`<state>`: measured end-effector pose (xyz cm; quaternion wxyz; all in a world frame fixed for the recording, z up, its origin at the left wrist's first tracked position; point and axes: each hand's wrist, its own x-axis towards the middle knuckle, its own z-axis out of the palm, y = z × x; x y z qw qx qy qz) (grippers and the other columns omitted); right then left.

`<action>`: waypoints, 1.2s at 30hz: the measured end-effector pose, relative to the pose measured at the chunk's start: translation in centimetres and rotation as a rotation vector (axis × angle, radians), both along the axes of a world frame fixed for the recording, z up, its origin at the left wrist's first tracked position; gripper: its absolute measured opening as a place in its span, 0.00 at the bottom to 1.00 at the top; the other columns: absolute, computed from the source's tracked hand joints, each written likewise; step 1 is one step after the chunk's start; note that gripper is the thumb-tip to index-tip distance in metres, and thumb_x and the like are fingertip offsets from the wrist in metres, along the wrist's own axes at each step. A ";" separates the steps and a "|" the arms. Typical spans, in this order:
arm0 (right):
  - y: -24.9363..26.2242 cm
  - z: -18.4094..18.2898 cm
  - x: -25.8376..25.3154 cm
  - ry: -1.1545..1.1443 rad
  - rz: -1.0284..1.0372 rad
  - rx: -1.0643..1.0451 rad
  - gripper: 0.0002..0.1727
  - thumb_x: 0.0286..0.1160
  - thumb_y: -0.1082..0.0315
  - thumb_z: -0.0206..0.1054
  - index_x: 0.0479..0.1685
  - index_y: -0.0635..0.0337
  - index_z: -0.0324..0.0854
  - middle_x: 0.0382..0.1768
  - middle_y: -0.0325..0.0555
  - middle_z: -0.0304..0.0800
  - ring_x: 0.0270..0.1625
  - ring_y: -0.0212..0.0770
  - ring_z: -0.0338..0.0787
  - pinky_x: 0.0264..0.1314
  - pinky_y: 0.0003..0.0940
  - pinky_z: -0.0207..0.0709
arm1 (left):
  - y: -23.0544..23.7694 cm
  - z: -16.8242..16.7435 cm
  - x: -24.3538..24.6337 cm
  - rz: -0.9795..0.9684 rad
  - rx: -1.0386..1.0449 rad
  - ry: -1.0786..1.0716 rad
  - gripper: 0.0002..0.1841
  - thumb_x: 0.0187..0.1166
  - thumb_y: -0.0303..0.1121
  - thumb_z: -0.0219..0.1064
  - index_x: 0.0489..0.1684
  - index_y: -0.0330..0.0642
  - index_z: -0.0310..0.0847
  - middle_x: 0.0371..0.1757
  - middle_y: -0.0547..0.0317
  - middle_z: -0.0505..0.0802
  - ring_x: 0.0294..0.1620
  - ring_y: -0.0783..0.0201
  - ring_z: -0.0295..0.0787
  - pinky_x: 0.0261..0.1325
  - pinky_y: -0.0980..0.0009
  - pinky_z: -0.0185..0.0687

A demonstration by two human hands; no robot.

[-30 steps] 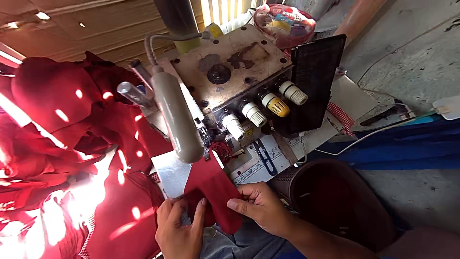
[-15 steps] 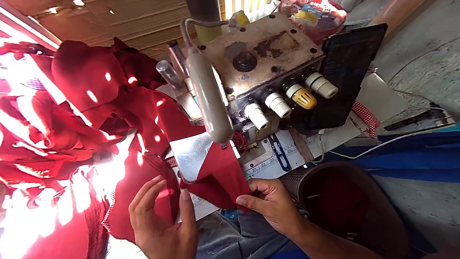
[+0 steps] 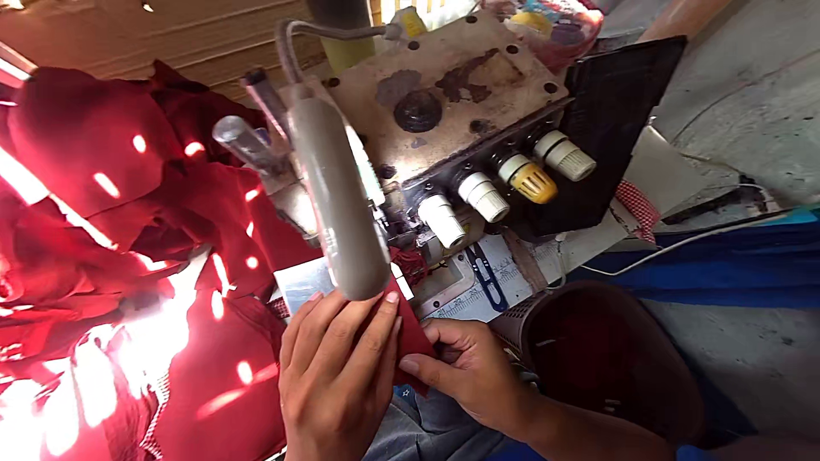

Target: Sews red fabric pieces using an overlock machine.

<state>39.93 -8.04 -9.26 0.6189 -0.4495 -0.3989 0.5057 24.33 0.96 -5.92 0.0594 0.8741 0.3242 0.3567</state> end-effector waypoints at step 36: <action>-1.5 -0.1 -1.4 -0.167 -0.117 -0.012 0.13 0.65 0.64 0.83 0.23 0.64 0.88 0.29 0.41 0.90 0.38 0.28 0.89 0.41 0.20 0.84 | -6.5 -2.4 -4.2 0.331 -0.254 -0.595 0.28 0.80 0.42 0.68 0.79 0.50 0.66 0.78 0.70 0.75 0.82 0.69 0.69 0.79 0.67 0.71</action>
